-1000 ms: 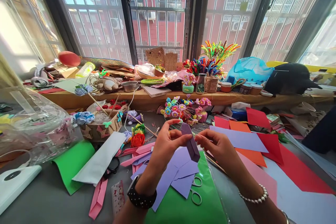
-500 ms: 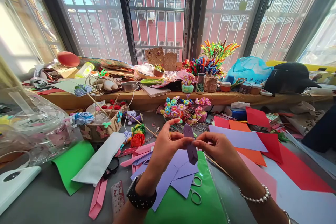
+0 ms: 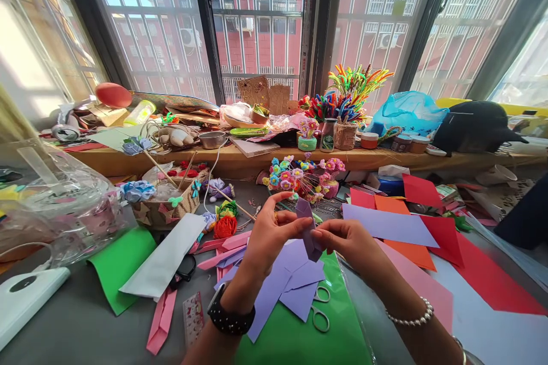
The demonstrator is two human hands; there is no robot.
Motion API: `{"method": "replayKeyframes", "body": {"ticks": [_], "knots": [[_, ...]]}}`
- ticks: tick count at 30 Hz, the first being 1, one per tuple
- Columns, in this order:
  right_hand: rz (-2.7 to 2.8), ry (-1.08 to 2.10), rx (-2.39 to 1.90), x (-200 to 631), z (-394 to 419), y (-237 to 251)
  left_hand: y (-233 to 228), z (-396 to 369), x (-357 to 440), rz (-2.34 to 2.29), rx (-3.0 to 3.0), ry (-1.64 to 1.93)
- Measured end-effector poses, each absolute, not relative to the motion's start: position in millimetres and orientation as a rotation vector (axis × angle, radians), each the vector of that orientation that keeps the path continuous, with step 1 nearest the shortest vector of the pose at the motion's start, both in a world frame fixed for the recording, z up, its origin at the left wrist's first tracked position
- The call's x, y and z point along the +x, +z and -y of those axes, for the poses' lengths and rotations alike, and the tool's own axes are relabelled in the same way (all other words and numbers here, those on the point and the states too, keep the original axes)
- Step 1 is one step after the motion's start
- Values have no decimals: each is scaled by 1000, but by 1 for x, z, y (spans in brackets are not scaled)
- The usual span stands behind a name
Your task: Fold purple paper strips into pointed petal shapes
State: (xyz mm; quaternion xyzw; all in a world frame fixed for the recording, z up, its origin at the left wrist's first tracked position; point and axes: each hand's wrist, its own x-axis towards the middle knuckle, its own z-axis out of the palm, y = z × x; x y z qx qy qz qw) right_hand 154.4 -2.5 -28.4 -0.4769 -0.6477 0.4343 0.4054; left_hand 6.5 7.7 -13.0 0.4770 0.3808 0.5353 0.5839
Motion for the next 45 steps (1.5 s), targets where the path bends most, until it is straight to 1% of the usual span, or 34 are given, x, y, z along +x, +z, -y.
{"method": "replayKeyframes", "body": {"ticks": [8,14,16,21,26,35,42,45], "knots": [[1578,937,-1220,147,8,-29,-16,-10,5,-859,1086,1268],[1608,1022,-1162,146,6,-32,-15,-12,2,-861,1082,1311],[1610,950,-1190,145,7,-32,-13,-11,3,-857,1066,1353],[1647,642,-1205,140,9,-33,-12,-9,6,-840,1012,1445],[1755,538,-1250,140,7,-36,-19,-14,3,-832,1025,1484],[1703,816,-1155,150,3,-33,-13,-17,-5,-934,1079,1458],[1660,916,-1183,144,4,-34,-19,-12,7,-811,1128,1319],[1635,897,-1202,143,6,-34,-21,-12,9,-803,1122,1288]]}}
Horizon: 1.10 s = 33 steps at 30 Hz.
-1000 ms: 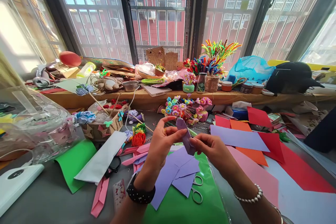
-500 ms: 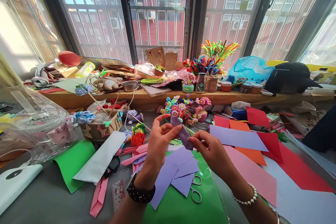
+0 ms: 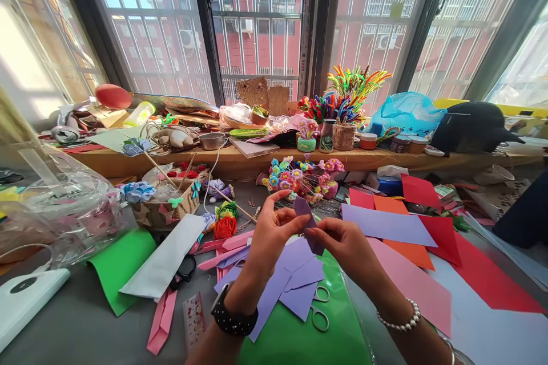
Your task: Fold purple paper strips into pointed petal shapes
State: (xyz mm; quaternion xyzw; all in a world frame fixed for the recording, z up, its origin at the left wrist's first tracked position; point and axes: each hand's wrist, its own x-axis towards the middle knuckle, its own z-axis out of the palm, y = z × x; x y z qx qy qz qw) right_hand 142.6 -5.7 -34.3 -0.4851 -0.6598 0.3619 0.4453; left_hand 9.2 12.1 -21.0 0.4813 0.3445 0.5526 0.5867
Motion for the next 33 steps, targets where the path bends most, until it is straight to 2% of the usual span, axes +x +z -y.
{"method": "replayKeyframes", "body": {"ticks": [15,23,27,33], "knots": [[1662,835,-1265,152,7,-26,-15,-12,5,-880,1112,1324],[1773,700,-1358,159,7,-22,-17,-16,-1,-923,1197,1344],[1818,624,-1370,162,4,-23,-16,-18,-9,-927,1363,1203],[2098,380,-1333,166,4,-24,-17,-16,-13,-1026,1987,900]]}}
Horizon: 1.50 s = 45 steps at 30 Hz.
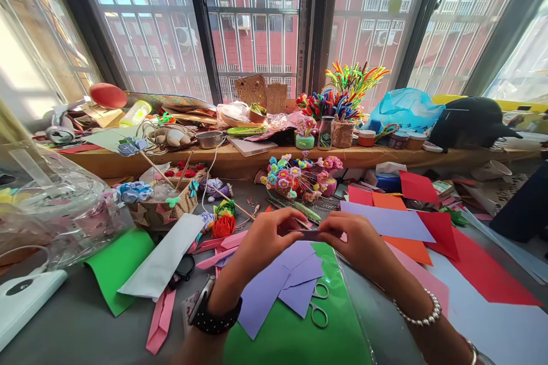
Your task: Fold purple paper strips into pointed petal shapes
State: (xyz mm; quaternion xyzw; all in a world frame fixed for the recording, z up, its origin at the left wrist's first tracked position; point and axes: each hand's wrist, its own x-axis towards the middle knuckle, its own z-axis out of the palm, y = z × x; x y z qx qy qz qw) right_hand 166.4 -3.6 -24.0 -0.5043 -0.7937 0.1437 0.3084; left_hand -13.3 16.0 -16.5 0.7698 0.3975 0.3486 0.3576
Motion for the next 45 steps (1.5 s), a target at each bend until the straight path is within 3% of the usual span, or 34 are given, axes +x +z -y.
{"method": "replayKeyframes", "body": {"ticks": [13,23,31,39,45], "knots": [[2178,189,-1351,158,4,-31,-22,-8,0,-1224,2475,850],[2054,122,-1475,183,0,-21,-17,-13,-13,-1463,2439,851],[2056,363,-1265,174,3,-20,-17,-8,-4,-1238,2306,952],[1873,620,-1210,171,7,-15,-12,-8,-4,-991,1591,1040],[1708,813,-1189,169,9,-15,-8,-4,-2,-1010,1569,1086]]}}
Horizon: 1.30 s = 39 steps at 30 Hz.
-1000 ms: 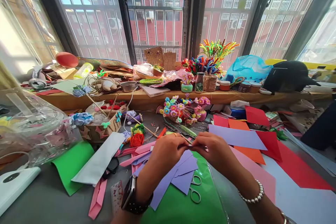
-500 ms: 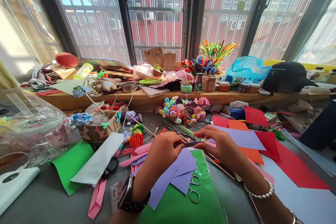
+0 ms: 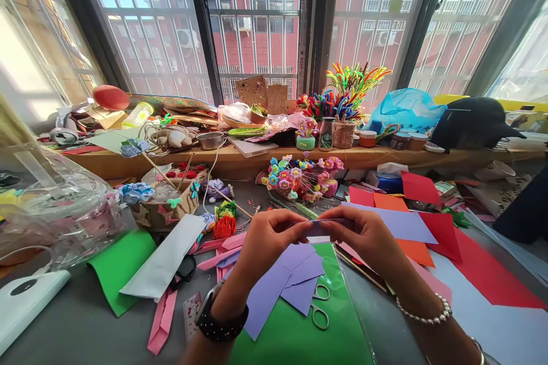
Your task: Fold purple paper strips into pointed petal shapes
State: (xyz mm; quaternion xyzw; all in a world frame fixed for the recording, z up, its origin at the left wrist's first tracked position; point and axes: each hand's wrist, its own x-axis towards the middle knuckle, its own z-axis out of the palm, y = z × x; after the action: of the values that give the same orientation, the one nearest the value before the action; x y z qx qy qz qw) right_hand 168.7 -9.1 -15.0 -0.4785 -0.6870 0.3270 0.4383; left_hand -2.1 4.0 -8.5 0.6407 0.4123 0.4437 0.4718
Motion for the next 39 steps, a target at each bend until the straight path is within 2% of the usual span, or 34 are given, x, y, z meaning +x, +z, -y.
{"method": "replayKeyframes", "body": {"ticks": [9,22,25,29,39], "knots": [[1772,631,-1206,168,14,-11,-8,1,1,-990,1641,1085],[1671,649,-1202,185,10,-9,0,-3,-6,-1126,1611,1137],[1643,737,-1173,177,12,-9,-1,-2,-6,-1132,1601,1130],[1682,845,-1124,170,12,-12,-1,-2,-6,-1091,1617,1099],[1629,776,-1129,166,8,-19,-9,-11,-6,-924,1424,988]]}}
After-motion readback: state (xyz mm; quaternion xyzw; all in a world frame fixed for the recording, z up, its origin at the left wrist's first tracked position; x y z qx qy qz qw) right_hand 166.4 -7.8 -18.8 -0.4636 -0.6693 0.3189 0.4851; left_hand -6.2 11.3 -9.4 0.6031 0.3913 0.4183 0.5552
